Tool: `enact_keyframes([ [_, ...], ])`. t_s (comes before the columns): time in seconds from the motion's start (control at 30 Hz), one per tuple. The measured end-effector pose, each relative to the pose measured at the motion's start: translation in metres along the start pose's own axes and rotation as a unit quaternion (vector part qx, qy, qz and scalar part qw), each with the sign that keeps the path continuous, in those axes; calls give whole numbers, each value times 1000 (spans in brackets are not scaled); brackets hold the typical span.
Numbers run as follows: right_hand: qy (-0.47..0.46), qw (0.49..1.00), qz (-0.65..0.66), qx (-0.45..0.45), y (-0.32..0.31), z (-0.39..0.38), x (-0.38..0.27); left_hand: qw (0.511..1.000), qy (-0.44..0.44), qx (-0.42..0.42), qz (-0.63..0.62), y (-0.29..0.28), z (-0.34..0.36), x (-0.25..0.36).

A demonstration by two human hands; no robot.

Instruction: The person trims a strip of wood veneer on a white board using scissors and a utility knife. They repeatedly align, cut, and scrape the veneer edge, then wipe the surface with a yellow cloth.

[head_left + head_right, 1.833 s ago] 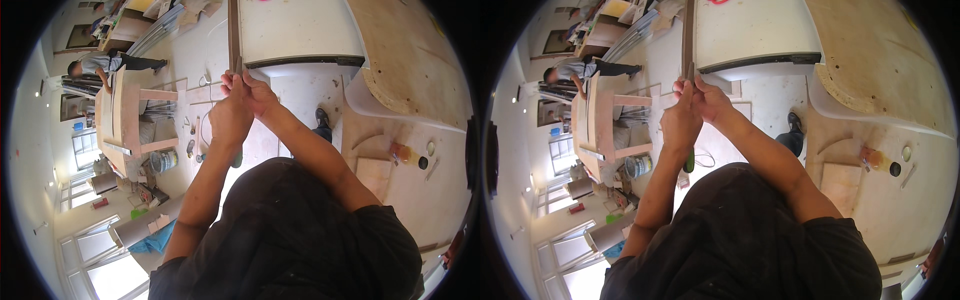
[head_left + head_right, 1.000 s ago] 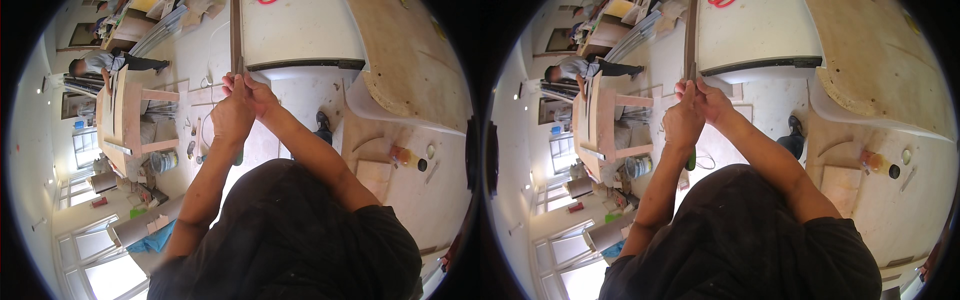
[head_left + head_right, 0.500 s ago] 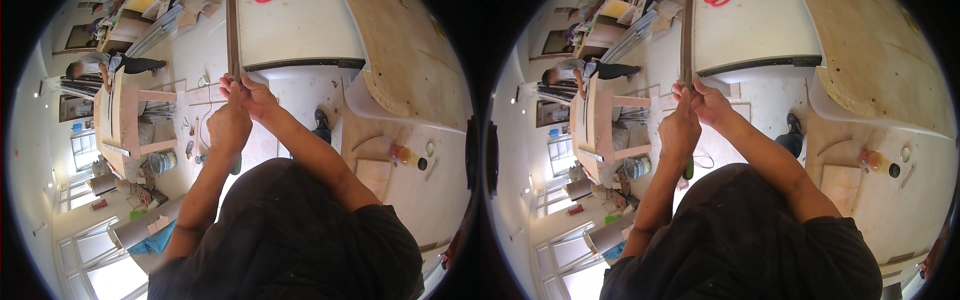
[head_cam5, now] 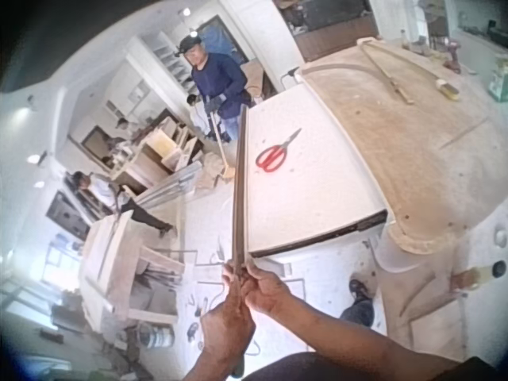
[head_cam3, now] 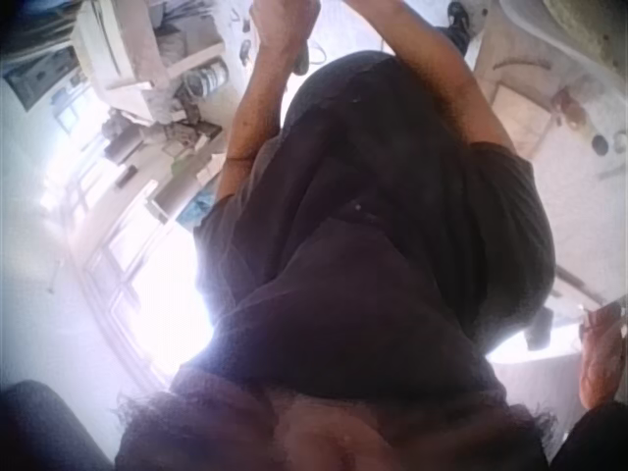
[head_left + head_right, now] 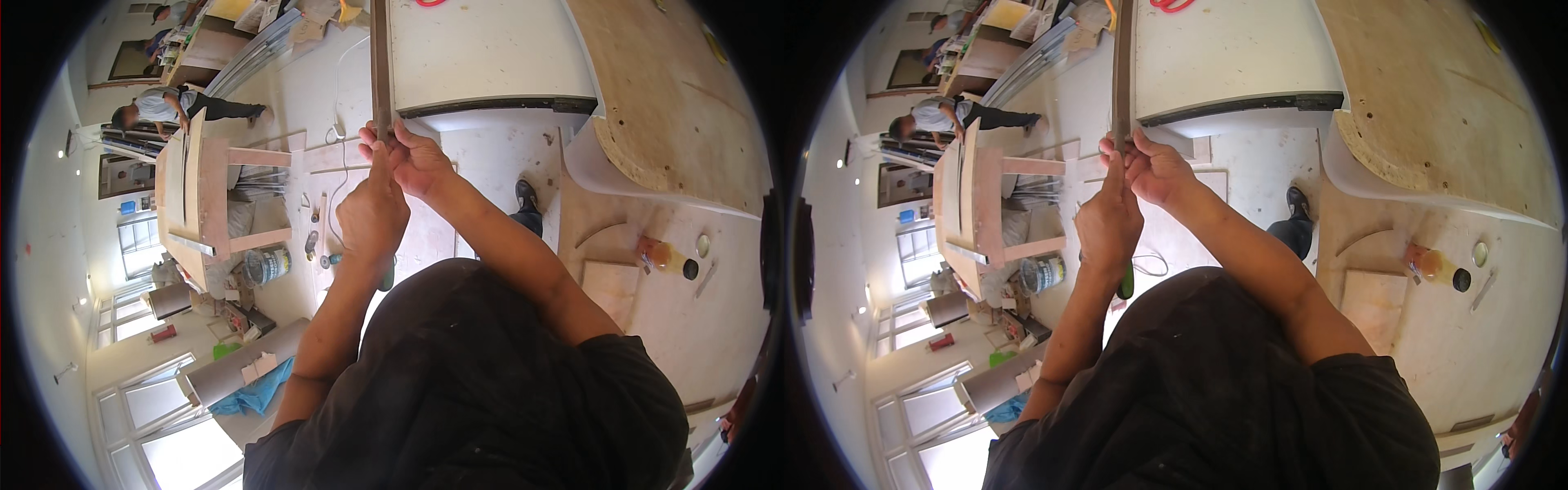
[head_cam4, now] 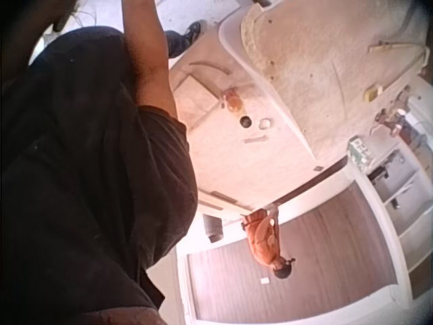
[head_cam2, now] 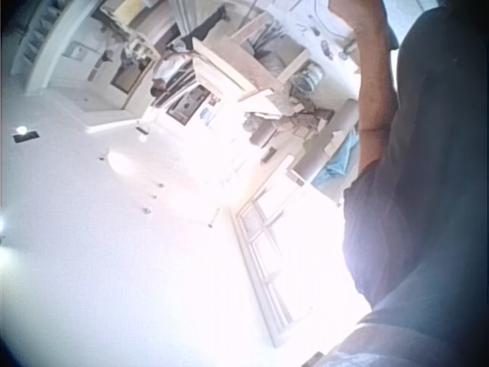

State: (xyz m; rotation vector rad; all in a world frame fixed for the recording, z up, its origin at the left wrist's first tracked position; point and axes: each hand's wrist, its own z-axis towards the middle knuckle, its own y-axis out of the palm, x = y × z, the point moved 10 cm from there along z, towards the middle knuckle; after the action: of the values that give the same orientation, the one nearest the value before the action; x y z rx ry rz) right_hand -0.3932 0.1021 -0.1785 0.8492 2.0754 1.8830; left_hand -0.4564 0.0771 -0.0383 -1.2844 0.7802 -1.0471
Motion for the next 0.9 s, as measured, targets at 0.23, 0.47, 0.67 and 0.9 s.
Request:
enact_keyframes([
  [0.23, 33, 998, 8, -51, -3, 6, 5, 1000, 15, 4, 27, 13, 11, 1],
  [0.47, 24, 999, 6, -34, -3, 4, 2, 998, 24, 57, 13, -1, 4, 2],
  [0.67, 14, 998, 10, -66, 3, 3, 0, 996, 47, 68, 26, 4, -2, 1],
  [0.9, -2, 999, 37, 4, 5, -3, -2, 983, 72, 158, -58, -46, -7, 1],
])
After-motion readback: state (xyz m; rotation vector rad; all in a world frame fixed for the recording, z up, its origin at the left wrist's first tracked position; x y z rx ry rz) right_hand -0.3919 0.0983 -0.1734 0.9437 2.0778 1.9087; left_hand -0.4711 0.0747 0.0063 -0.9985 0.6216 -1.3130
